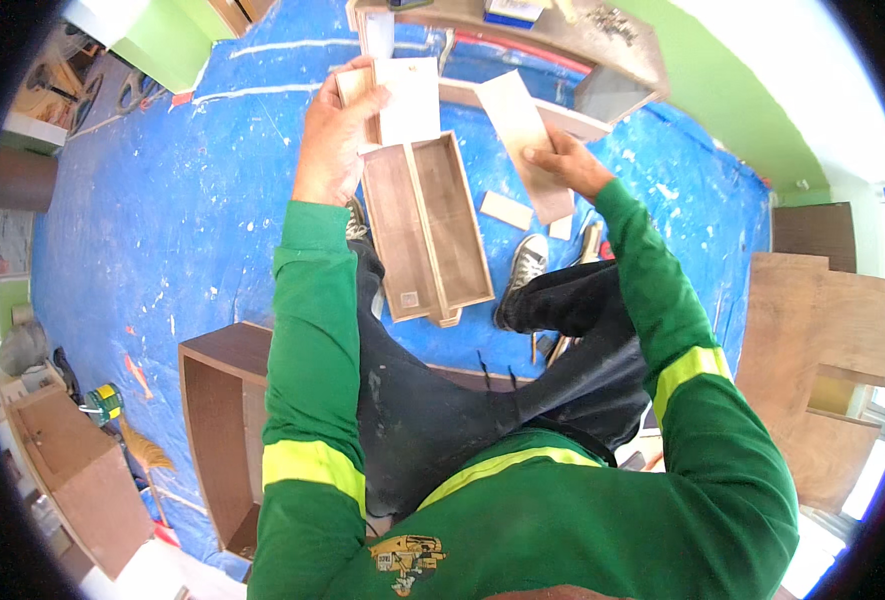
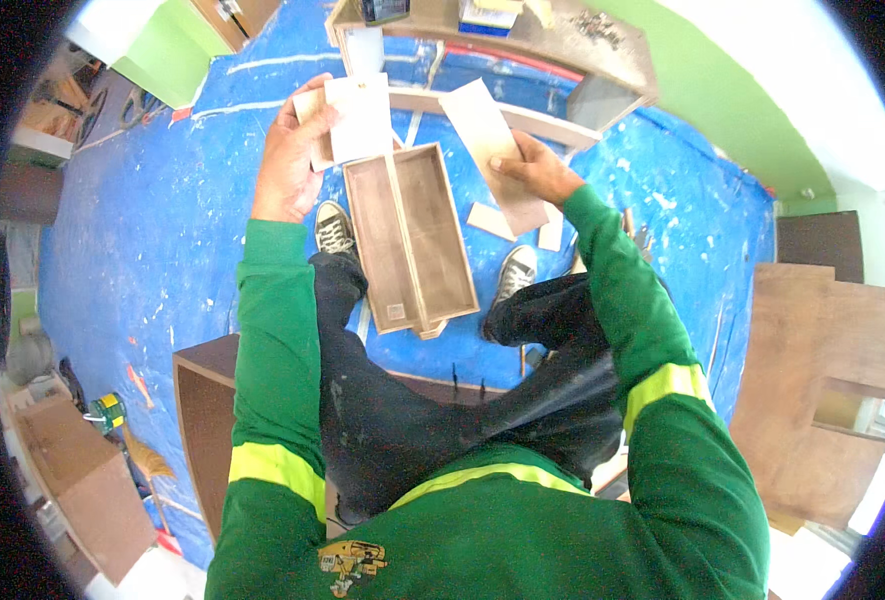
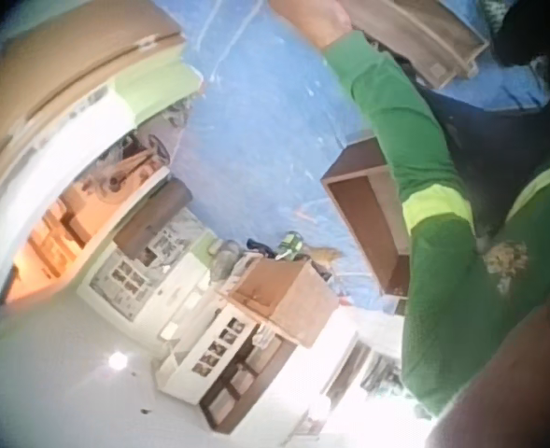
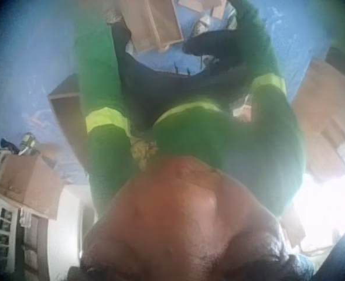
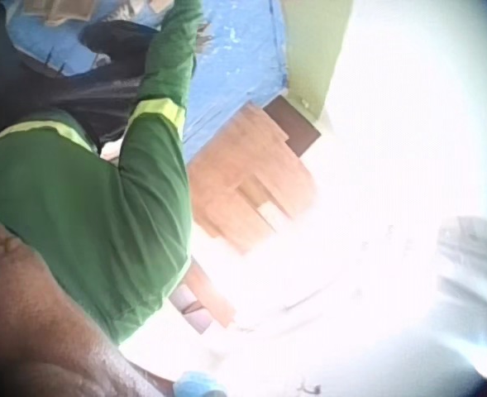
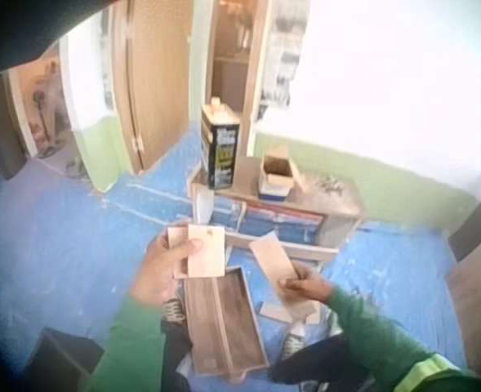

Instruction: The person sits on the floor and assembles small wooden pieces into a drawer-like structure. They use a hammer to tap pieces together, a hand saw to cut a piece of wood, and a pencil to mark measurements. The person repeatedly fits and adjusts the wooden components.

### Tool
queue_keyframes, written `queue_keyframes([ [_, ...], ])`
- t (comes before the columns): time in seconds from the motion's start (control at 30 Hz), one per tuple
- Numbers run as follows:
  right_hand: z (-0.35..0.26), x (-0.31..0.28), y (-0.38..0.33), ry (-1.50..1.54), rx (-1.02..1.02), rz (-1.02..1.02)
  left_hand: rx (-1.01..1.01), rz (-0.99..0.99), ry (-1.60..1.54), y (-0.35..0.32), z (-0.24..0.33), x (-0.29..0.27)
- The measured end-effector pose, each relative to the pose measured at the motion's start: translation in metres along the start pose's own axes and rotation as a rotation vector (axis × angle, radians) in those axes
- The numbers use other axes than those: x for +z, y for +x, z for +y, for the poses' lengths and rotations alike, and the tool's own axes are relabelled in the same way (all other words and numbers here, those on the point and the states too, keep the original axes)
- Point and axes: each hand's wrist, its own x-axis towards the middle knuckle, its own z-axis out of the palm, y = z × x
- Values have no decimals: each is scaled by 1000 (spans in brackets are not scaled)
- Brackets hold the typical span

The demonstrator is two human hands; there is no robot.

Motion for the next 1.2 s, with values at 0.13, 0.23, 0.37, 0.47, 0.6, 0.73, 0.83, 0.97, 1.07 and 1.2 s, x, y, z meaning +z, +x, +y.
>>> queue_keyframes([
  [0.13,-133,-14,-113,-48,-32,93,151,-143,-77,-54,5,34],
  [0.23,-164,17,-188,-31,-186,206,99,-151,-347,-124,3,57],
  [0.37,-147,49,-261,-97,-285,249,-40,-136,-384,-192,-30,90],
  [0.47,-122,61,-296,-64,-156,233,-64,-163,-307,-222,-43,117],
  [0.6,-103,61,-319,-128,-224,251,78,-178,-21,-245,-51,142],
  [0.73,-116,56,-337,-152,-167,207,144,-219,258,-253,-58,146],
  [0.83,-100,55,-340,-116,-159,266,120,-287,374,-252,-68,145],
  [0.97,-90,53,-331,-11,-81,289,82,-391,549,-259,-54,150],
  [1.07,-85,57,-314,-101,-128,382,90,-409,613,-262,-52,150],
  [1.2,-100,62,-307,-150,-112,356,99,-383,624,-263,-54,148],
])
